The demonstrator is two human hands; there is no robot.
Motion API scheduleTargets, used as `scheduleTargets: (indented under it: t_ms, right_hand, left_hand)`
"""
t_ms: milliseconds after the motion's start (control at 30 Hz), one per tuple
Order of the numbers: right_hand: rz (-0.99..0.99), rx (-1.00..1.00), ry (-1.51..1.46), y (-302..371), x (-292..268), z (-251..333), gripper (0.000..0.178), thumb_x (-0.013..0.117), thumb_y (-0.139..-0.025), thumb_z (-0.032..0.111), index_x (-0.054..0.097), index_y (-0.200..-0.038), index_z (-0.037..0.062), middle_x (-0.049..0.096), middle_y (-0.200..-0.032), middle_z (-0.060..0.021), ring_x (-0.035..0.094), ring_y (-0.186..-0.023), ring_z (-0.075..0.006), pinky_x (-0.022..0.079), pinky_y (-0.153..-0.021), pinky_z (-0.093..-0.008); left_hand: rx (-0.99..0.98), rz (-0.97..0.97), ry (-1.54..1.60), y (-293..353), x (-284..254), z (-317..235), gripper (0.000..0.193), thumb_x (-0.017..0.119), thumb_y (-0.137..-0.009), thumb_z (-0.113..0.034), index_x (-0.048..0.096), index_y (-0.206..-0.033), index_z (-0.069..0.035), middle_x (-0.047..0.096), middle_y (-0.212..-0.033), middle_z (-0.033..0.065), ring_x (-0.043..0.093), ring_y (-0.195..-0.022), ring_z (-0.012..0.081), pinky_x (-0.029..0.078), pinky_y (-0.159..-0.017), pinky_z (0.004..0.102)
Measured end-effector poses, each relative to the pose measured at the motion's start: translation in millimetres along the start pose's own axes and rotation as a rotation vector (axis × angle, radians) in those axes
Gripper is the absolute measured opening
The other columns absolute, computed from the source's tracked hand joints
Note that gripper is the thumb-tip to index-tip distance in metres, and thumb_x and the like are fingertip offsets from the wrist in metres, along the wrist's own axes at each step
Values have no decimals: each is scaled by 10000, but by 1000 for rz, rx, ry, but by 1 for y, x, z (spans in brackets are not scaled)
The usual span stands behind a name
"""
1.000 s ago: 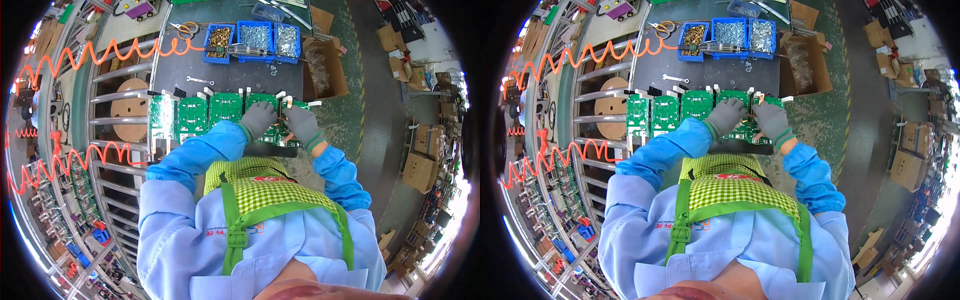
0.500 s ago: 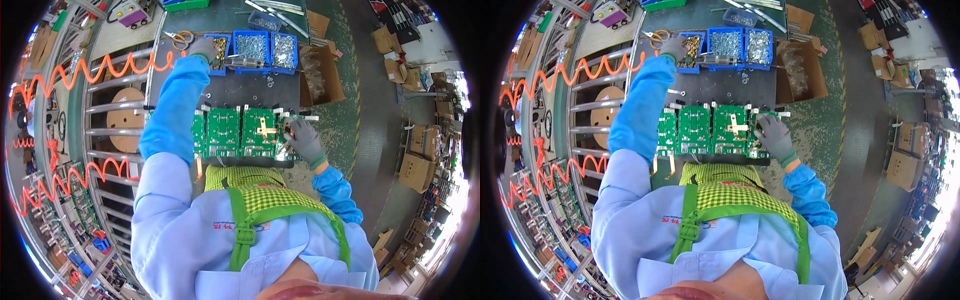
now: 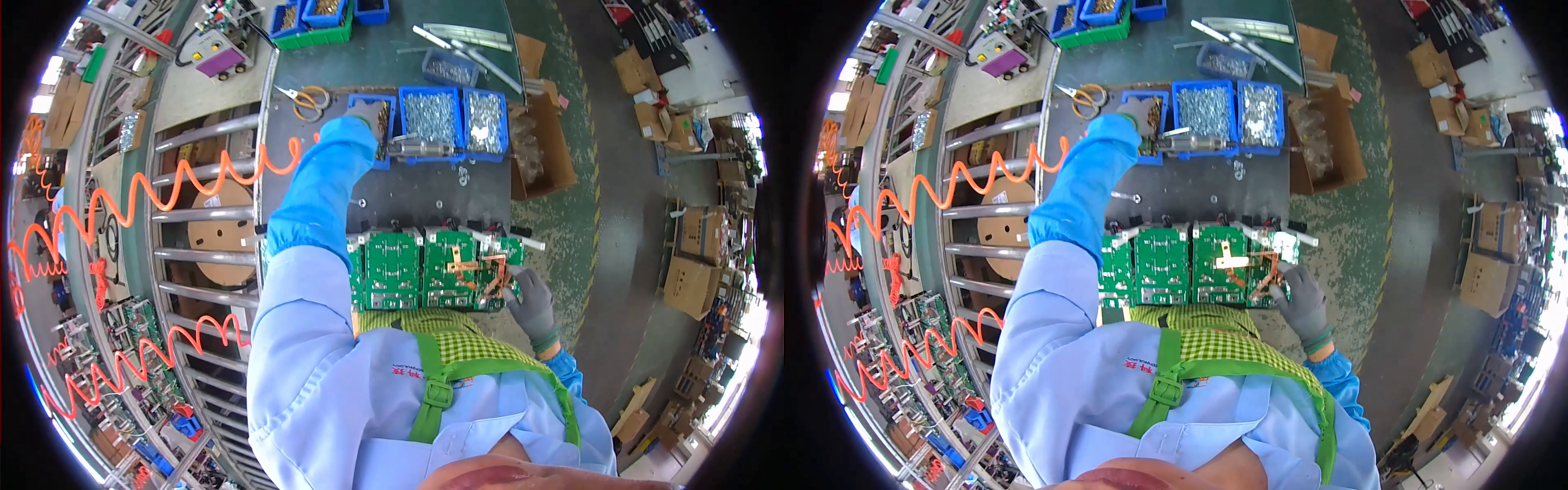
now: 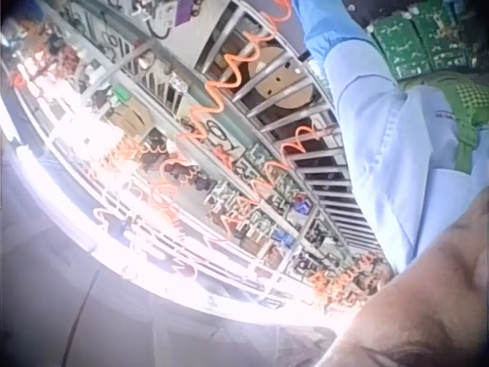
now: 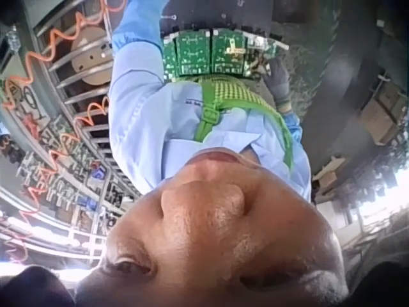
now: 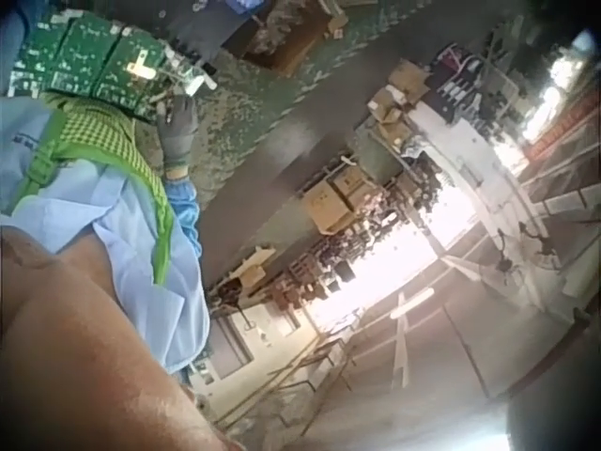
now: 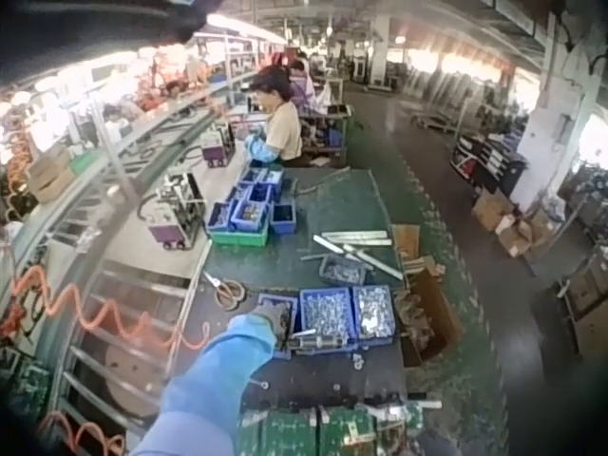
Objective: Attaching and securing metal terminals and connectors onto printed circuit board modules using an electric screwdriver.
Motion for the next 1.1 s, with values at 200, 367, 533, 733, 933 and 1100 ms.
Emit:
scheduleTargets:
  t_ms: [200,367,533,733,933,1100]
  right_hand:
    - [45,-38,-34,-4,5,-4,326,626,-776,206,551,-1062,70,569,-961,-138,569,-838,-336,473,-693,-409]
    - [-29,-34,-36,4,-10,0,315,628,-772,195,553,-1051,71,571,-971,-138,579,-823,-334,482,-695,-399]
    - [37,21,-38,15,-5,-6,321,620,-778,193,550,-1063,62,567,-975,-144,580,-840,-332,484,-706,-403]
    - [19,0,-58,22,0,-16,335,625,-782,212,551,-1076,70,573,-976,-139,583,-841,-339,487,-698,-412]
    - [32,0,-45,21,-3,-14,328,621,-781,204,551,-1076,79,577,-972,-135,586,-839,-338,486,-688,-413]
    - [47,-35,-36,14,-4,-7,306,616,-784,210,554,-1055,80,576,-955,-140,581,-825,-345,480,-680,-418]
  left_hand:
    - [-14,-65,80,-8,37,18,669,638,-707,-156,379,-1323,-120,430,-1245,251,502,-1092,425,455,-896,442]
    - [-54,-53,97,24,9,-3,625,675,-691,-186,431,-1255,-72,426,-1250,245,493,-1101,424,453,-908,441]
    - [-102,-100,137,11,13,7,539,661,-714,-188,469,-1200,-58,445,-1237,226,512,-1088,397,464,-892,429]
    - [-84,-227,124,-7,34,15,363,604,-776,-188,531,-1105,-53,580,-1093,200,562,-1022,364,483,-838,432]
    - [-72,-400,210,-11,25,25,181,529,-829,-171,575,-977,-76,633,-898,188,599,-891,364,478,-762,456]
    - [-85,-476,249,-15,17,34,210,524,-823,-196,606,-989,-97,632,-902,182,600,-877,353,471,-762,447]
Point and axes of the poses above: each hand's wrist, its own y-axis away from the middle knuckle, its own x-axis out of the palm, z = x × y, the point moved 3 cm from there along -y, towards the middle knuckle
